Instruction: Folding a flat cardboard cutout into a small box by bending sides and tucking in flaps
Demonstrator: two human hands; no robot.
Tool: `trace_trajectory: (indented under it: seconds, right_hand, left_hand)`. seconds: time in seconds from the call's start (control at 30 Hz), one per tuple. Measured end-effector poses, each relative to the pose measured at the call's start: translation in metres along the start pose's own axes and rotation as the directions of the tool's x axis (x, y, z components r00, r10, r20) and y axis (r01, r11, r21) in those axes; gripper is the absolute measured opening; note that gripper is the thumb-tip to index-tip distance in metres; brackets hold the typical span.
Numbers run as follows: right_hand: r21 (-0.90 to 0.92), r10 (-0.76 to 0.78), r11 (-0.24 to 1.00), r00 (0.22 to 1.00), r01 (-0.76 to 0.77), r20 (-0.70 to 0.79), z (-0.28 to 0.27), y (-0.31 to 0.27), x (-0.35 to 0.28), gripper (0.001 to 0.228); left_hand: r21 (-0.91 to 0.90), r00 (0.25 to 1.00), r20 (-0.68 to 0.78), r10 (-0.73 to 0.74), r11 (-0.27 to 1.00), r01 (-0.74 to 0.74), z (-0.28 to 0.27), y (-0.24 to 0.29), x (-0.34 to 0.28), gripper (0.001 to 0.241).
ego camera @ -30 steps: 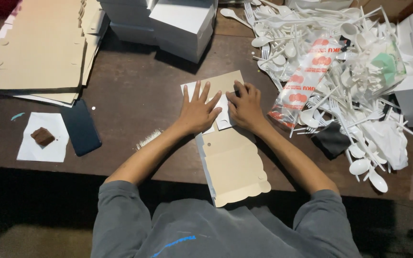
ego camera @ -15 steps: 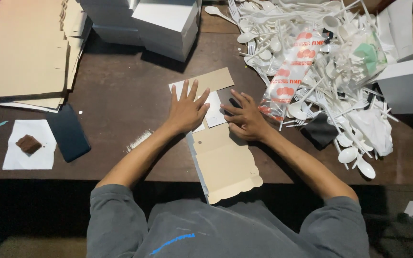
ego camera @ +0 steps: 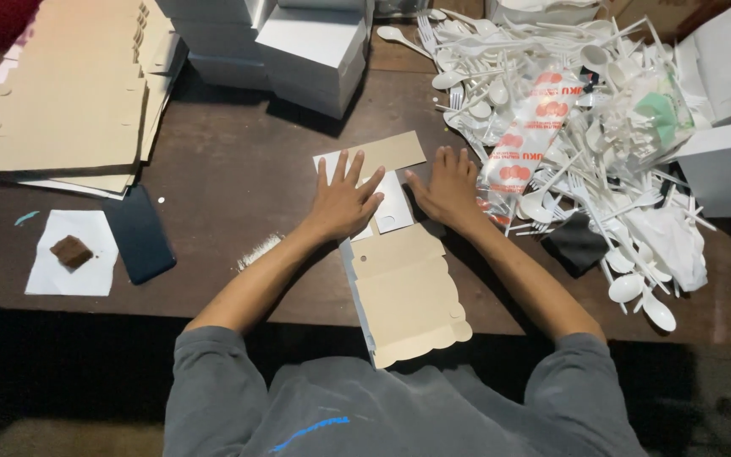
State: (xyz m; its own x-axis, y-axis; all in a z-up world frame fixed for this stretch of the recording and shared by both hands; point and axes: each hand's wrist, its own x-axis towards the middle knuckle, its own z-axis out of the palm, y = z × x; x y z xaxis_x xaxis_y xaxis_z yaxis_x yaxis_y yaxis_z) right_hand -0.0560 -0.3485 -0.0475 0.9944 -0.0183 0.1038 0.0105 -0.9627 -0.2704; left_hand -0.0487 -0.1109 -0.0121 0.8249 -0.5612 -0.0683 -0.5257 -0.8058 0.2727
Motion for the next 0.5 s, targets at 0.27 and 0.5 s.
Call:
trace_trajectory:
  seconds: [0.27, 0.5]
  right_hand:
    - [0.215, -0.223, 0.948, 0.972, 0.234, -0.076, -0.008, -0.014, 0.002, 0.083]
    - [0.142, -0.536, 0.837, 0.844, 0.529, 0.011, 0.014, -0.026, 0.002, 0.062]
  left_hand:
    - [-0.021, 1.0, -0.006, 0.011, 1.0, -0.011, -0.003, -0.001, -0.004, 0.068]
    - [-0.098, 0.998, -0.063, 0.015, 0.995, -0.021, -0.007, -0.001, -0.005, 0.085]
